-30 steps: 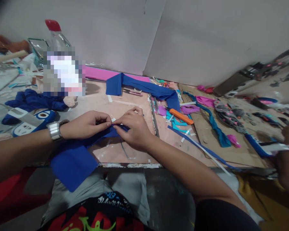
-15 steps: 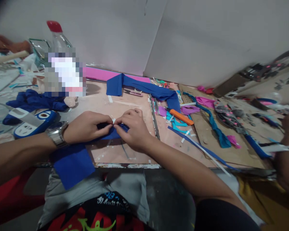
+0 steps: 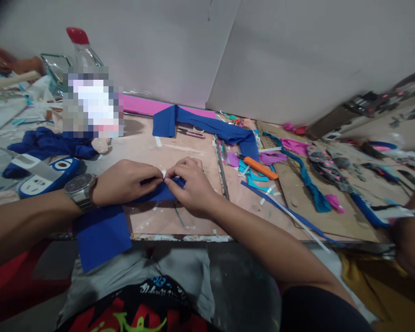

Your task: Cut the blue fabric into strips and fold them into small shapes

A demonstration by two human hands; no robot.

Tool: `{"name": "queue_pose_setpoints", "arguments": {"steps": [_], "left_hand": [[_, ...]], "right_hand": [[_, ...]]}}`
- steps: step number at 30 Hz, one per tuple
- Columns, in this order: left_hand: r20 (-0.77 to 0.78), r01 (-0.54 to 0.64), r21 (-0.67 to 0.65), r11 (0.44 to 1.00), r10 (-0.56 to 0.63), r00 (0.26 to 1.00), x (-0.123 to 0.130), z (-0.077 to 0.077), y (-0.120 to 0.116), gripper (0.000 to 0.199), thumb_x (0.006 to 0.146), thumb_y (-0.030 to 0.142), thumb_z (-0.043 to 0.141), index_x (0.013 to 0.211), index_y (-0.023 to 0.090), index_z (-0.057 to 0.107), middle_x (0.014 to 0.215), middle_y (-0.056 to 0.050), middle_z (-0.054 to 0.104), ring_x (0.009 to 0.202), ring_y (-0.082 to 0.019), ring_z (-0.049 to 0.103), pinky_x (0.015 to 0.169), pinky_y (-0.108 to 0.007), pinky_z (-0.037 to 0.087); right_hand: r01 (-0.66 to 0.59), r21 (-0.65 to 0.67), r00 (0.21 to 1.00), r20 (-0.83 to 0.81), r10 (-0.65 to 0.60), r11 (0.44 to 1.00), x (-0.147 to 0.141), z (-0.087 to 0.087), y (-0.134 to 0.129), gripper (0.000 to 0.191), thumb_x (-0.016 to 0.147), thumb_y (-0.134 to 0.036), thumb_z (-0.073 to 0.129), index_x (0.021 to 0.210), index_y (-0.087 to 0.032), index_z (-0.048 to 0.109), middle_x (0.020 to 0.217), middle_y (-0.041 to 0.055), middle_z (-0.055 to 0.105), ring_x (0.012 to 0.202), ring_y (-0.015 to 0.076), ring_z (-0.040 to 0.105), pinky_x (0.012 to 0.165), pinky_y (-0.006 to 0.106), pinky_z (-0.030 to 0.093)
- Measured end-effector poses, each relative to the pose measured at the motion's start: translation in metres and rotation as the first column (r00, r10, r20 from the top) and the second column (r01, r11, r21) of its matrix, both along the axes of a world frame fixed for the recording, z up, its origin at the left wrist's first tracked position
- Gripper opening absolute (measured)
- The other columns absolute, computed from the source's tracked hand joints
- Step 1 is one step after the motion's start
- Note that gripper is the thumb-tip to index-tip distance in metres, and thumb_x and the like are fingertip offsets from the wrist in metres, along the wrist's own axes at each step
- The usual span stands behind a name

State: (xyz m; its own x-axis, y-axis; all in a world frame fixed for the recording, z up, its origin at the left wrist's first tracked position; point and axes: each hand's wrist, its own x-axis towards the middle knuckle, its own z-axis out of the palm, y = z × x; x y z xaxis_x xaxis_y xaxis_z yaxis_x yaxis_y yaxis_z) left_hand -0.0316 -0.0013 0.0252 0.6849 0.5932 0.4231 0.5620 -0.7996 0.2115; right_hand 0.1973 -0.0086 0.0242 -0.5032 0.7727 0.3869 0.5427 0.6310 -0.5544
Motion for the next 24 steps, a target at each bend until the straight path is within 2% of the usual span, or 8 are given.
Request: {"name": "queue_pose_setpoints", "arguments": {"steps": [4,7,12,15,17,20,22,24], "left_hand": [[-0.005,-0.031,-0.059,0.998,0.031,1.000,0.001,0.001,0.000,0.029,0.102,0.031,0.050,0.091,0.017,0.073,0.080,-0.005,0.077,0.069,-0.018,0.068,0.063,-0.029,0.036],[0.062,-0.052,-0.160,0.986,0.063,0.996,-0.001,0.003,0.001,0.026,0.100,0.032,0.053,0.096,0.017,0.074,0.085,-0.005,0.078,0.074,-0.019,0.069,0.068,-0.029,0.040],[0.279,-0.088,-0.371,0.924,0.202,0.939,-0.004,0.007,0.006,0.025,0.099,0.033,0.056,0.093,0.017,0.074,0.088,-0.002,0.077,0.078,-0.017,0.067,0.075,-0.028,0.044],[0.361,-0.099,-0.406,0.909,0.259,0.896,-0.004,0.008,0.008,0.026,0.098,0.034,0.056,0.089,0.017,0.073,0.084,-0.001,0.075,0.074,-0.016,0.063,0.072,-0.028,0.044],[0.390,-0.097,-0.411,0.907,0.270,0.880,-0.003,0.008,0.008,0.026,0.098,0.034,0.057,0.088,0.017,0.073,0.082,-0.001,0.073,0.073,-0.015,0.061,0.071,-0.027,0.043],[0.405,-0.090,-0.430,0.898,0.280,0.870,-0.002,0.007,0.008,0.026,0.098,0.034,0.057,0.087,0.016,0.073,0.082,-0.001,0.072,0.073,-0.015,0.060,0.071,-0.027,0.043],[0.406,-0.082,-0.447,0.891,0.284,0.869,-0.002,0.006,0.008,0.027,0.099,0.035,0.057,0.087,0.016,0.072,0.081,-0.001,0.072,0.073,-0.015,0.060,0.070,-0.027,0.043],[0.409,-0.062,-0.461,0.885,0.274,0.870,-0.002,0.004,0.009,0.027,0.099,0.036,0.057,0.087,0.016,0.072,0.081,-0.001,0.071,0.073,-0.015,0.060,0.071,-0.028,0.043]], "right_hand": [[-0.034,0.011,0.999,-0.013,0.034,0.999,0.002,0.003,0.002,0.007,0.093,-0.028,0.070,0.097,-0.023,0.071,0.095,0.0040,0.070,0.102,0.0250,0.062,0.101,0.046,0.040],[-0.025,0.079,0.997,-0.076,0.031,0.997,0.007,0.005,0.005,0.031,0.095,-0.039,0.068,0.122,-0.025,0.065,0.120,0.0076,0.068,0.117,0.0285,0.059,0.106,0.048,0.041],[0.218,0.142,0.942,-0.290,-0.170,0.965,0.014,-0.002,0.018,0.047,0.097,-0.046,0.060,0.138,-0.028,0.050,0.143,0.0105,0.054,0.137,0.0308,0.050,0.114,0.051,0.039],[0.308,-0.024,0.858,-0.424,-0.289,0.951,0.014,-0.010,0.029,0.053,0.092,-0.054,0.064,0.135,-0.029,0.047,0.144,0.0100,0.053,0.136,0.0287,0.050,0.108,0.046,0.045],[0.319,-0.198,0.774,-0.510,-0.375,0.927,0.013,-0.013,0.034,0.051,0.086,-0.061,0.069,0.121,-0.028,0.052,0.127,0.0074,0.060,0.117,0.0248,0.060,0.092,0.039,0.054],[0.109,-0.536,0.752,-0.506,-0.422,0.837,0.010,-0.015,0.034,0.051,0.083,-0.074,0.067,0.093,-0.024,0.058,0.086,0.0021,0.063,0.069,0.0166,0.060,0.056,0.028,0.049],[-0.059,-0.677,0.773,-0.496,-0.395,0.734,0.008,-0.015,0.030,0.057,0.082,-0.078,0.065,0.081,-0.021,0.062,0.070,0.0013,0.062,0.055,0.0138,0.055,0.045,0.025,0.040],[-0.141,-0.714,0.764,-0.519,-0.383,0.686,0.006,-0.014,0.025,0.056,0.078,-0.074,0.074,0.075,-0.019,0.066,0.064,0.0013,0.064,0.051,0.0123,0.054,0.042,0.023,0.036]]}}
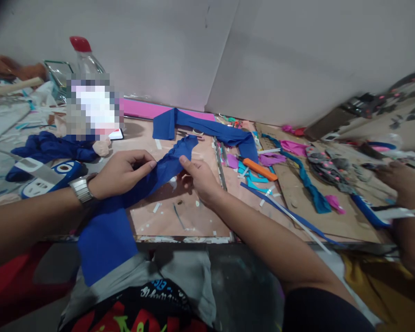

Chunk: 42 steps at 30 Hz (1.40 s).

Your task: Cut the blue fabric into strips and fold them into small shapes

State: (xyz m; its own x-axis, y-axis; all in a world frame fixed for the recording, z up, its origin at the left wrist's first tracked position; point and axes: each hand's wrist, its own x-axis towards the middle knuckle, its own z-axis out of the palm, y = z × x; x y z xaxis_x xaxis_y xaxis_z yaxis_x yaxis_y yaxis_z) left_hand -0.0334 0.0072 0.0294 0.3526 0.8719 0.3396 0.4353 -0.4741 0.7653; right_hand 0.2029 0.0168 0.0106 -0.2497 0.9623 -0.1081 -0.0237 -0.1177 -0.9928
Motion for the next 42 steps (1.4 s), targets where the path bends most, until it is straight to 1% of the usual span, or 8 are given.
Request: {"name": "queue_pose_setpoints", "arguments": {"steps": [7,19,27,32,34,37,39,42], "left_hand": [[0.112,0.083,-0.108,0.991,-0.071,0.991,0.000,-0.001,0.004,0.030,0.099,0.039,0.057,0.085,0.015,0.070,0.079,-0.002,0.068,0.074,-0.015,0.058,0.071,-0.027,0.045],[0.139,0.133,-0.144,0.981,-0.113,0.984,0.000,-0.003,0.004,0.030,0.097,0.039,0.059,0.088,0.014,0.071,0.083,-0.003,0.069,0.077,-0.015,0.059,0.073,-0.027,0.046],[0.148,0.140,-0.145,0.980,-0.118,0.982,0.001,-0.002,0.001,0.030,0.098,0.039,0.059,0.087,0.014,0.071,0.080,-0.002,0.067,0.074,-0.014,0.057,0.071,-0.027,0.044],[0.138,0.132,-0.135,0.982,-0.114,0.984,0.001,-0.002,0.002,0.030,0.097,0.039,0.059,0.085,0.014,0.069,0.081,-0.003,0.068,0.074,-0.014,0.058,0.071,-0.027,0.045],[0.120,0.132,-0.139,0.981,-0.116,0.986,0.001,-0.003,0.003,0.030,0.097,0.040,0.059,0.083,0.015,0.069,0.079,-0.003,0.067,0.072,-0.014,0.057,0.068,-0.026,0.044],[0.083,0.165,-0.160,0.973,-0.153,0.985,0.001,-0.004,0.003,0.031,0.097,0.040,0.058,0.085,0.015,0.070,0.078,-0.002,0.068,0.071,-0.014,0.058,0.067,-0.026,0.044],[0.033,0.209,-0.168,0.963,-0.206,0.978,0.001,-0.004,0.002,0.031,0.098,0.041,0.058,0.087,0.015,0.071,0.077,-0.002,0.069,0.070,-0.014,0.058,0.067,-0.026,0.044],[-0.063,0.266,-0.164,0.950,-0.280,0.958,0.001,-0.003,0.000,0.034,0.100,0.041,0.056,0.088,0.015,0.073,0.075,-0.001,0.069,0.069,-0.014,0.058,0.067,-0.026,0.044]], "right_hand": [[0.038,0.005,0.982,-0.185,-0.036,0.999,-0.005,0.004,-0.006,0.039,0.065,-0.049,0.095,0.073,-0.020,0.071,0.062,-0.0028,0.066,0.057,0.0107,0.058,0.056,0.023,0.047],[-0.022,-0.023,0.967,-0.255,0.016,0.999,-0.008,-0.002,-0.007,0.041,0.066,-0.056,0.093,0.068,-0.020,0.074,0.063,-0.0015,0.068,0.056,0.0123,0.058,0.058,0.027,0.051],[-0.067,-0.089,0.966,-0.256,0.042,0.994,-0.009,0.001,-0.010,0.033,0.065,-0.045,0.094,0.077,-0.019,0.077,0.070,0.0001,0.072,0.064,0.0151,0.065,0.067,0.029,0.055],[0.144,0.052,0.979,-0.156,-0.134,0.988,-0.001,-0.004,0.003,0.053,0.077,-0.067,0.077,0.060,-0.023,0.054,0.056,-0.0025,0.051,0.052,0.0133,0.050,0.049,0.027,0.042],[0.274,0.210,0.961,-0.099,-0.259,0.938,0.006,-0.002,0.010,0.059,0.082,-0.070,0.070,0.060,-0.025,0.040,0.057,-0.0046,0.038,0.051,0.0129,0.041,0.049,0.028,0.038],[0.320,0.602,0.903,0.039,-0.428,0.731,0.014,0.008,0.009,0.045,0.090,-0.058,0.068,0.070,-0.025,0.045,0.069,-0.0017,0.045,0.066,0.0170,0.048,0.067,0.034,0.046],[0.124,0.817,0.864,0.191,-0.467,0.563,0.016,0.017,0.001,0.028,0.091,-0.048,0.068,0.080,-0.025,0.056,0.089,0.0039,0.059,0.091,0.0236,0.058,0.090,0.044,0.048],[-0.334,0.791,0.788,0.533,-0.309,0.512,0.012,0.026,-0.013,0.014,0.093,-0.037,0.066,0.101,-0.027,0.069,0.110,0.0071,0.070,0.113,0.0295,0.059,0.108,0.053,0.038]]}}
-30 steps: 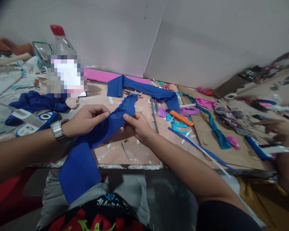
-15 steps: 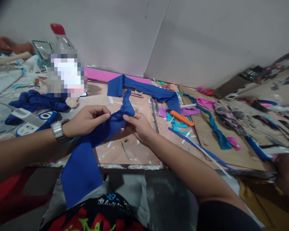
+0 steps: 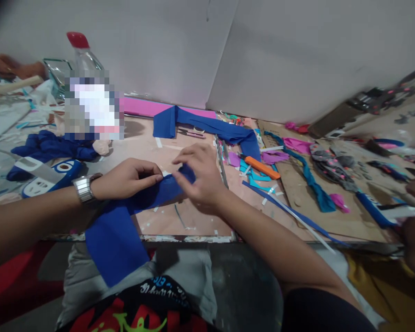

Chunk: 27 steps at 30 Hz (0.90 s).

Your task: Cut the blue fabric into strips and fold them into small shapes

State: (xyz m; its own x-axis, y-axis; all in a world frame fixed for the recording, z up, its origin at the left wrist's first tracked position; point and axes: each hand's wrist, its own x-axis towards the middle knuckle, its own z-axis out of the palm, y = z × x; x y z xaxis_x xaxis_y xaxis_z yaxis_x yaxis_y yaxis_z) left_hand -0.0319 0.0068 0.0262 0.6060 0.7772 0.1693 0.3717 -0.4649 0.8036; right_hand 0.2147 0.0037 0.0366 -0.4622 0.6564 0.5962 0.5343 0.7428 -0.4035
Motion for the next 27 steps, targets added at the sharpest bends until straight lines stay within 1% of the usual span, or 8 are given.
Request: {"name": "queue_pose_setpoints", "arguments": {"steps": [2,4,8,12,16,21,25,27], "left_hand": [[-0.041,0.028,0.016,0.999,-0.027,0.999,0.0006,0.0003,-0.0013,0.035,0.101,0.041,0.055,0.088,0.015,0.074,0.077,-0.002,0.072,0.070,-0.014,0.060,0.069,-0.027,0.045],[-0.062,0.045,0.026,0.999,-0.043,0.997,0.0012,0.0004,-0.0023,0.033,0.101,0.040,0.054,0.091,0.016,0.075,0.081,-0.003,0.074,0.073,-0.015,0.063,0.072,-0.027,0.046],[-0.068,0.064,0.040,0.997,-0.061,0.996,0.0022,0.0002,-0.0035,0.029,0.100,0.037,0.055,0.094,0.017,0.075,0.086,-0.002,0.078,0.077,-0.016,0.067,0.076,-0.027,0.048],[-0.075,0.047,0.045,0.998,-0.044,0.996,0.0020,-0.0009,-0.0039,0.025,0.098,0.035,0.058,0.093,0.018,0.075,0.084,-0.002,0.078,0.074,-0.016,0.067,0.073,-0.026,0.047],[-0.077,0.026,0.039,0.999,-0.023,0.997,0.0016,-0.0015,-0.0040,0.024,0.097,0.035,0.059,0.093,0.018,0.076,0.084,-0.002,0.078,0.072,-0.015,0.067,0.072,-0.026,0.047],[-0.061,0.047,0.006,0.999,-0.046,0.997,0.0022,-0.0002,-0.0043,0.024,0.097,0.035,0.060,0.096,0.018,0.076,0.087,-0.001,0.079,0.076,-0.015,0.068,0.075,-0.026,0.047],[-0.092,0.060,-0.045,0.997,-0.064,0.994,0.0015,-0.0001,-0.0024,0.028,0.097,0.038,0.059,0.087,0.017,0.074,0.074,0.000,0.072,0.067,-0.014,0.060,0.065,-0.025,0.042],[-0.104,0.066,-0.056,0.996,-0.072,0.992,0.0007,-0.0008,-0.0011,0.030,0.097,0.039,0.059,0.084,0.016,0.073,0.069,0.001,0.068,0.063,-0.013,0.056,0.061,-0.024,0.039]], "right_hand": [[-0.072,-0.063,0.987,0.141,0.080,0.995,-0.0041,0.0000,-0.0060,0.013,0.094,-0.033,0.066,0.105,-0.027,0.071,0.111,0.0055,0.074,0.121,0.0306,0.056,0.111,0.055,0.031],[-0.101,-0.115,0.976,0.182,0.121,0.988,-0.0073,-0.0030,-0.0079,0.010,0.095,-0.029,0.065,0.101,-0.026,0.072,0.106,0.0042,0.076,0.120,0.0295,0.057,0.110,0.054,0.030],[-0.098,-0.145,0.975,0.185,0.124,0.985,-0.0094,-0.0087,-0.0059,0.009,0.096,-0.026,0.062,0.092,-0.024,0.069,0.097,0.0034,0.076,0.112,0.0273,0.058,0.106,0.052,0.029],[-0.079,-0.143,0.981,0.165,0.103,0.987,-0.0085,-0.0085,-0.0051,0.007,0.094,-0.024,0.062,0.087,-0.024,0.066,0.092,0.0034,0.074,0.109,0.0271,0.059,0.104,0.050,0.030],[-0.071,-0.158,0.984,0.148,0.094,0.985,-0.0082,-0.0072,-0.0061,0.006,0.093,-0.024,0.063,0.088,-0.023,0.066,0.093,0.0037,0.074,0.107,0.0269,0.060,0.103,0.050,0.031],[-0.089,-0.169,0.978,0.170,0.118,0.982,-0.0088,-0.0083,-0.0059,0.005,0.094,-0.024,0.064,0.091,-0.023,0.068,0.095,0.0030,0.076,0.110,0.0272,0.059,0.104,0.050,0.029],[-0.067,-0.157,0.981,0.171,0.094,0.985,-0.0080,-0.0079,-0.0050,0.006,0.093,-0.022,0.063,0.088,-0.023,0.066,0.093,0.0033,0.075,0.108,0.0265,0.060,0.103,0.050,0.031],[-0.077,-0.161,0.979,0.173,0.105,0.984,-0.0073,-0.0073,-0.0050,0.004,0.093,-0.024,0.064,0.091,-0.023,0.068,0.094,0.0031,0.075,0.107,0.0259,0.061,0.103,0.049,0.031]]}}
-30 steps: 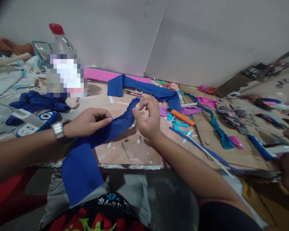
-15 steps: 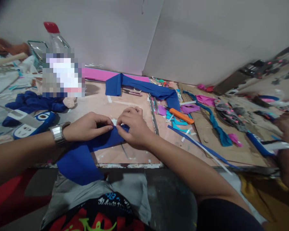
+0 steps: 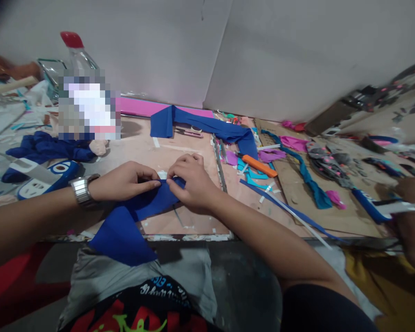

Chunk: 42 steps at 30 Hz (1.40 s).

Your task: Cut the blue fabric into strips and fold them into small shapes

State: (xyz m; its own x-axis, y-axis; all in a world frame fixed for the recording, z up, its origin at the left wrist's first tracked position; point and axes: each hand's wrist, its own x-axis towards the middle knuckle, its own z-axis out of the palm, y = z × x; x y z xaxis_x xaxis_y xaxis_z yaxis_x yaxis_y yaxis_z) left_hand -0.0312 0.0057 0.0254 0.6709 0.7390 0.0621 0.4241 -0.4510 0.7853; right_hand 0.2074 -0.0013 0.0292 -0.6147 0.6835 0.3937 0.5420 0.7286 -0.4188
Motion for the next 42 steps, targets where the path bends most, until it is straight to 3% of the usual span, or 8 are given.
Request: {"name": "queue_pose_setpoints", "arguments": {"steps": [4,7,13,18,22,26,35,42], "left_hand": [[0.018,0.033,-0.030,0.999,-0.033,0.999,-0.001,-0.001,0.002,0.031,0.098,0.039,0.058,0.086,0.016,0.073,0.071,0.001,0.067,0.064,-0.013,0.054,0.062,-0.024,0.039],[0.006,0.055,-0.052,0.997,-0.055,0.998,-0.001,-0.002,0.003,0.030,0.098,0.038,0.057,0.089,0.015,0.074,0.075,0.000,0.069,0.068,-0.014,0.056,0.065,-0.025,0.041],[0.038,0.081,-0.107,0.991,-0.078,0.996,-0.001,-0.004,0.005,0.027,0.096,0.025,0.051,0.107,0.017,0.074,0.098,-0.002,0.077,0.085,-0.017,0.064,0.079,-0.026,0.047],[0.038,0.066,-0.182,0.981,-0.060,0.997,-0.002,0.000,0.006,0.023,0.090,0.022,0.050,0.093,0.015,0.072,0.083,-0.001,0.069,0.076,-0.015,0.057,0.073,-0.027,0.044],[0.032,0.018,-0.179,0.984,-0.013,0.999,0.000,0.002,0.005,0.032,0.098,0.037,0.050,0.081,0.014,0.066,0.071,0.001,0.057,0.068,-0.013,0.047,0.066,-0.027,0.037],[0.041,-0.003,-0.190,0.982,0.011,0.999,0.001,-0.001,0.005,0.040,0.099,0.047,0.052,0.084,0.013,0.067,0.071,0.001,0.057,0.066,-0.012,0.046,0.062,-0.026,0.036],[0.030,-0.042,-0.011,0.999,0.042,0.999,0.002,0.000,-0.001,0.031,0.099,0.038,0.055,0.090,0.014,0.072,0.080,-0.003,0.072,0.073,-0.014,0.059,0.068,-0.026,0.042],[-0.028,-0.105,0.169,0.980,0.111,0.993,0.003,0.003,-0.008,0.026,0.099,0.033,0.057,0.093,0.016,0.075,0.080,-0.003,0.075,0.069,-0.015,0.064,0.068,-0.027,0.041]], "right_hand": [[-0.059,0.000,0.998,0.017,0.059,0.998,0.000,0.000,0.000,0.007,0.094,-0.027,0.069,0.100,-0.024,0.072,0.094,0.0013,0.078,0.105,0.0250,0.062,0.104,0.048,0.031],[-0.053,0.024,0.999,0.003,0.053,0.998,0.000,-0.002,0.001,0.004,0.095,-0.025,0.069,0.096,-0.024,0.073,0.091,0.0010,0.078,0.104,0.0250,0.062,0.104,0.048,0.032],[-0.040,0.069,0.999,-0.026,0.042,0.997,0.000,-0.004,0.002,0.004,0.095,-0.024,0.072,0.097,-0.025,0.075,0.090,-0.0005,0.080,0.095,0.0219,0.066,0.104,0.047,0.031],[-0.054,0.098,0.997,-0.047,0.059,0.994,-0.001,-0.004,0.001,0.005,0.097,-0.025,0.070,0.097,-0.026,0.075,0.090,-0.0015,0.080,0.090,0.0201,0.069,0.104,0.048,0.030],[-0.051,0.111,0.998,-0.031,0.055,0.992,-0.002,-0.003,-0.001,0.008,0.098,-0.024,0.068,0.095,-0.026,0.075,0.089,-0.0009,0.080,0.090,0.0206,0.068,0.105,0.048,0.029],[-0.026,0.084,1.000,-0.012,0.028,0.996,-0.002,-0.001,-0.002,0.008,0.098,-0.026,0.068,0.098,-0.026,0.076,0.092,0.0001,0.080,0.095,0.0222,0.066,0.107,0.049,0.028],[-0.013,0.065,1.000,-0.002,0.013,0.998,-0.003,-0.002,-0.002,0.008,0.097,-0.026,0.069,0.096,-0.024,0.077,0.090,0.0001,0.080,0.096,0.0221,0.065,0.107,0.049,0.028],[0.034,0.099,0.999,0.003,-0.035,0.994,-0.006,-0.004,-0.003,0.006,0.096,-0.026,0.070,0.094,-0.023,0.075,0.089,0.0006,0.079,0.094,0.0223,0.065,0.104,0.048,0.029]]}}
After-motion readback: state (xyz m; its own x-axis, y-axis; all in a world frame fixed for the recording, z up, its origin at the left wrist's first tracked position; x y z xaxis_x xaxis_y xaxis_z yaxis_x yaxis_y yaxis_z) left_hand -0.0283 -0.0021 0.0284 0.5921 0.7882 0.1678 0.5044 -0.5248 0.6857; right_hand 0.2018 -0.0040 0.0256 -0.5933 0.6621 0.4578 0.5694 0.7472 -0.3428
